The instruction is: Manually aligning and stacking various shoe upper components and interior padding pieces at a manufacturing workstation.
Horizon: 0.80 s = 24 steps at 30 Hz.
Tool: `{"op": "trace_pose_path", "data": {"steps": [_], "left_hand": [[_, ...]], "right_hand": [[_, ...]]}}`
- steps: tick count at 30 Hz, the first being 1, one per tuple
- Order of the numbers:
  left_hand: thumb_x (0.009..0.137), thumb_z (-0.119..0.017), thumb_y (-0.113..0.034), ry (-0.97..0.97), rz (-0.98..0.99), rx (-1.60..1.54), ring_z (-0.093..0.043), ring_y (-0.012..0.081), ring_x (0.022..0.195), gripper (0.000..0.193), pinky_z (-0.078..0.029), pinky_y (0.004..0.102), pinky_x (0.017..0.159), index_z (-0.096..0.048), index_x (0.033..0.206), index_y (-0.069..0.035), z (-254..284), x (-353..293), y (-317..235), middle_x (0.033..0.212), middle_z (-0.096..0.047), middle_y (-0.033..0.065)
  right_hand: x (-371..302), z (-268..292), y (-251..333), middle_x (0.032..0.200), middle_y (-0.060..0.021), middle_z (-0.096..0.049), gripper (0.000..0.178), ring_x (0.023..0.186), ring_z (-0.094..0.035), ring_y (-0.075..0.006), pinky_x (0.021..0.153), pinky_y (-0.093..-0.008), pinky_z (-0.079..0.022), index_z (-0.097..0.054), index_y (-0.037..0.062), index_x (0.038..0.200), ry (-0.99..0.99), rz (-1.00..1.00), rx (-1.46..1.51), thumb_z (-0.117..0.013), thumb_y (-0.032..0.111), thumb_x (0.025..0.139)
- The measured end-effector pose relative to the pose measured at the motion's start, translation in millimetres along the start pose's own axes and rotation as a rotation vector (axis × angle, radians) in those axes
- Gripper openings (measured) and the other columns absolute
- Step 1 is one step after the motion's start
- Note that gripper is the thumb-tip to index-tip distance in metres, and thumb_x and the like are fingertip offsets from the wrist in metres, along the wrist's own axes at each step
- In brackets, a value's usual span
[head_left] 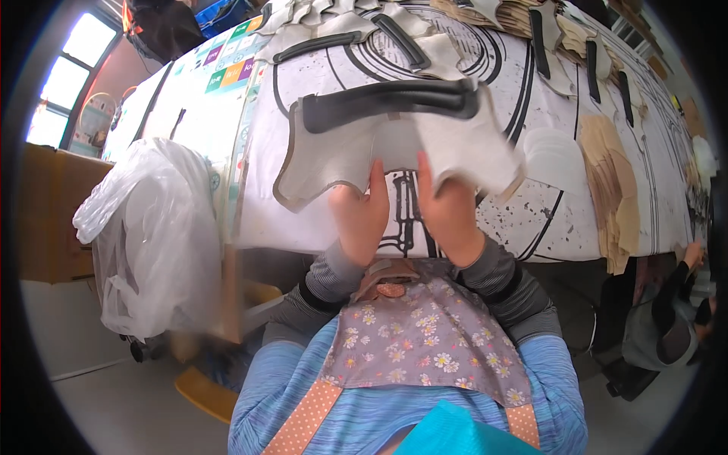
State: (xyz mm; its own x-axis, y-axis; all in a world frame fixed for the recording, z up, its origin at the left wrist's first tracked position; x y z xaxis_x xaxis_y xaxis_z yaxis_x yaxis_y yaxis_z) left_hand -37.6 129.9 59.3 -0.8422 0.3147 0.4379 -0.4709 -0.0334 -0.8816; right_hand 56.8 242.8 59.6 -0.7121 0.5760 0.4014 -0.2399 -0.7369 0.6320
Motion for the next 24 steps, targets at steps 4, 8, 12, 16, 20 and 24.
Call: {"op": "trace_pose_path", "data": {"steps": [4, 8, 12, 16, 20, 24], "left_hand": [[0.09, -0.065, -0.002, -0.08, 0.287, -0.335, -0.065, 0.0127, 0.081, 0.018, -0.051, 0.0238, 0.071, -0.064, 0.105, 0.009, 11, 7, 6, 0.094, -0.069, 0.0096], [0.091, -0.065, -0.002, -0.096, 0.33, -0.328, -0.065, 0.0134, 0.08, 0.019, -0.053, 0.024, 0.071, -0.063, 0.106, 0.01, 13, 7, 13, 0.095, -0.069, 0.0099], [0.091, -0.065, -0.004, -0.047, 0.023, -0.061, -0.063, 0.0106, 0.081, 0.02, -0.053, 0.0242, 0.07, -0.062, 0.106, 0.01, 15, 3, 25, 0.093, -0.069, 0.0096], [0.09, -0.063, -0.004, -0.193, 0.136, -0.084, -0.063, 0.0125, 0.073, 0.015, -0.051, 0.0279, 0.062, -0.065, 0.097, 0.009, 21, -3, 37, 0.083, -0.069, 0.0127], [0.09, -0.066, -0.005, -0.22, 0.192, -0.21, -0.065, 0.0128, 0.078, 0.021, -0.052, 0.0246, 0.067, -0.061, 0.106, 0.009, 32, 9, 32, 0.09, -0.069, 0.0097], [0.088, -0.065, -0.005, -0.149, 0.344, -0.422, -0.065, 0.0147, 0.083, 0.026, -0.054, 0.0261, 0.072, -0.061, 0.112, 0.004, 58, 46, 42, 0.099, -0.067, 0.0077]], "right_hand": [[25, 13, 0, 0.092, -0.0171, -0.071, 0.024, 0.082, -0.069, -0.0228, 0.068, -0.0315, -0.052, -0.065, -0.0082, 0.1, -0.058, -0.458, 0.784, -0.063, 0.015, 0.094], [9, 2, 21, 0.084, -0.0207, -0.067, 0.02, 0.072, -0.066, -0.0363, 0.063, -0.036, -0.051, -0.065, -0.0068, 0.1, -0.035, 0.319, -0.107, -0.063, 0.012, 0.093], [23, 2, 47, 0.063, -0.0189, -0.058, 0.019, 0.061, -0.059, -0.0388, 0.06, -0.0378, -0.048, -0.064, -0.0078, 0.085, -0.122, 0.321, 0.249, -0.063, 0.01, 0.091], [31, -17, 20, 0.063, -0.0189, -0.058, 0.027, 0.056, -0.055, -0.0331, 0.054, -0.0386, -0.042, -0.061, -0.0088, 0.082, 0.002, 0.001, 0.391, -0.063, 0.016, 0.093], [27, -30, 30, 0.069, -0.018, -0.063, 0.028, 0.06, -0.058, -0.0277, 0.058, -0.0339, -0.045, -0.064, -0.0086, 0.088, 0.022, 0.164, 0.164, -0.061, 0.018, 0.096], [55, -52, 7, 0.087, -0.0162, -0.068, 0.028, 0.077, -0.066, -0.026, 0.068, -0.0347, -0.05, -0.061, -0.0045, 0.11, 0.095, -0.122, 0.75, -0.063, 0.019, 0.094]]}}
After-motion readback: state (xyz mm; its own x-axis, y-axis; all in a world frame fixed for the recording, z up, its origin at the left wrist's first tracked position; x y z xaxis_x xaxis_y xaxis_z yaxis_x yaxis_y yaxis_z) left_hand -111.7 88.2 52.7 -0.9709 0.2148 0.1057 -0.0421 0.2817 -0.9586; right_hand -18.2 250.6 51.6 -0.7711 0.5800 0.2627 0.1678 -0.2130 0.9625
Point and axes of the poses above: each hand's wrist, its own x-axis towards the middle knuckle, its own z-axis out of the back of the hand, y = z × x, the point moved 4 cm from there along x, towards the middle knuckle
